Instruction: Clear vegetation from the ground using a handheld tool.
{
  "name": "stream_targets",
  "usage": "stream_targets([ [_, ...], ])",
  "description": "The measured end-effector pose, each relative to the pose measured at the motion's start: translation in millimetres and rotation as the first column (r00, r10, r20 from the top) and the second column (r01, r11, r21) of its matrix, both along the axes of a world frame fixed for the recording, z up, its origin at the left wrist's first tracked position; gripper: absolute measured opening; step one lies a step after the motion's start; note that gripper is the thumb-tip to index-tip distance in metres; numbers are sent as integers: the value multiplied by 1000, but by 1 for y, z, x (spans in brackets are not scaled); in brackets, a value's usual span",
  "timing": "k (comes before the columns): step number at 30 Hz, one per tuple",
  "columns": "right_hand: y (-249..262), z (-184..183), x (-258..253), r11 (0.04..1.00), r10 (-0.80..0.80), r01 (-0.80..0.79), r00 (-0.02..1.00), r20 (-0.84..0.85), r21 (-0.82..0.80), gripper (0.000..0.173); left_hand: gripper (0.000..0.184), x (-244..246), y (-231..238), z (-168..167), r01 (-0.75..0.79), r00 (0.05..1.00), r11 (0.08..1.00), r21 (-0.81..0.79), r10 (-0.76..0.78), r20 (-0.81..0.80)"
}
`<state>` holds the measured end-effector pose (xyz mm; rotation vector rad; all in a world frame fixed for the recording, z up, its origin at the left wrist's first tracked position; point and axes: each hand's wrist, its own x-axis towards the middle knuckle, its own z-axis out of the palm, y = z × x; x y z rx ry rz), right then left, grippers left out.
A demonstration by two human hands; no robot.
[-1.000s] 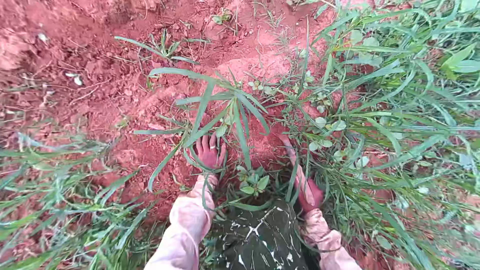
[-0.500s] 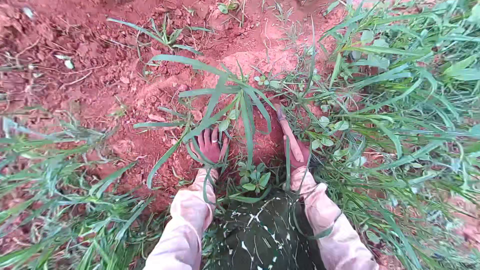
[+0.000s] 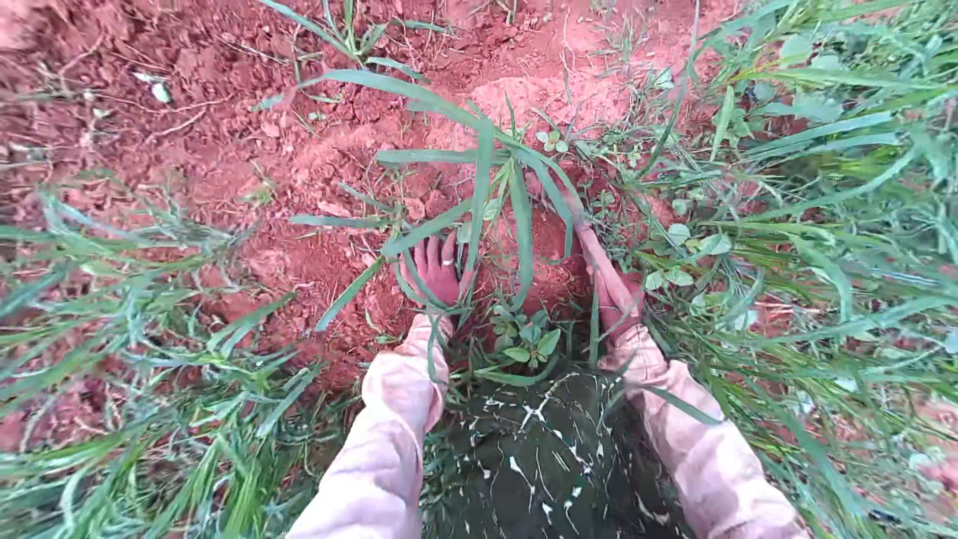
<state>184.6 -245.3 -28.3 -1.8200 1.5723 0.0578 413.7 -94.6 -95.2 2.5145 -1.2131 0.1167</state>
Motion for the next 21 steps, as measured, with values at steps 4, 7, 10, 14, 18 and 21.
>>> stream_targets([
  [4,-27,138,43,821,104,107,938,-331,561,45,60,-1,5,-1,5,1000,1000,16,-5,-27],
  [7,23,53,-21,995,-29,39,994,-105,92,38,59,-3,1,2,-8,995,1000,-13,7,-98],
  [10,12,8,-44,994,10,0,996,-91,109,42,59,-2,4,2,12,983,1000,-19,-15,-185],
  [14,-6,-27,-59,988,-36,24,997,72,156,37,61,-1,5,-3,11,962,999,-34,-20,-272],
  [18,-25,-35,-64,944,125,-231,913,389,237,50,59,0,5,-5,29,963,998,-48,-41,-265],
  [21,-20,-26,-67,980,123,-173,917,379,101,49,62,2,8,-13,42,988,999,15,-40,-152],
])
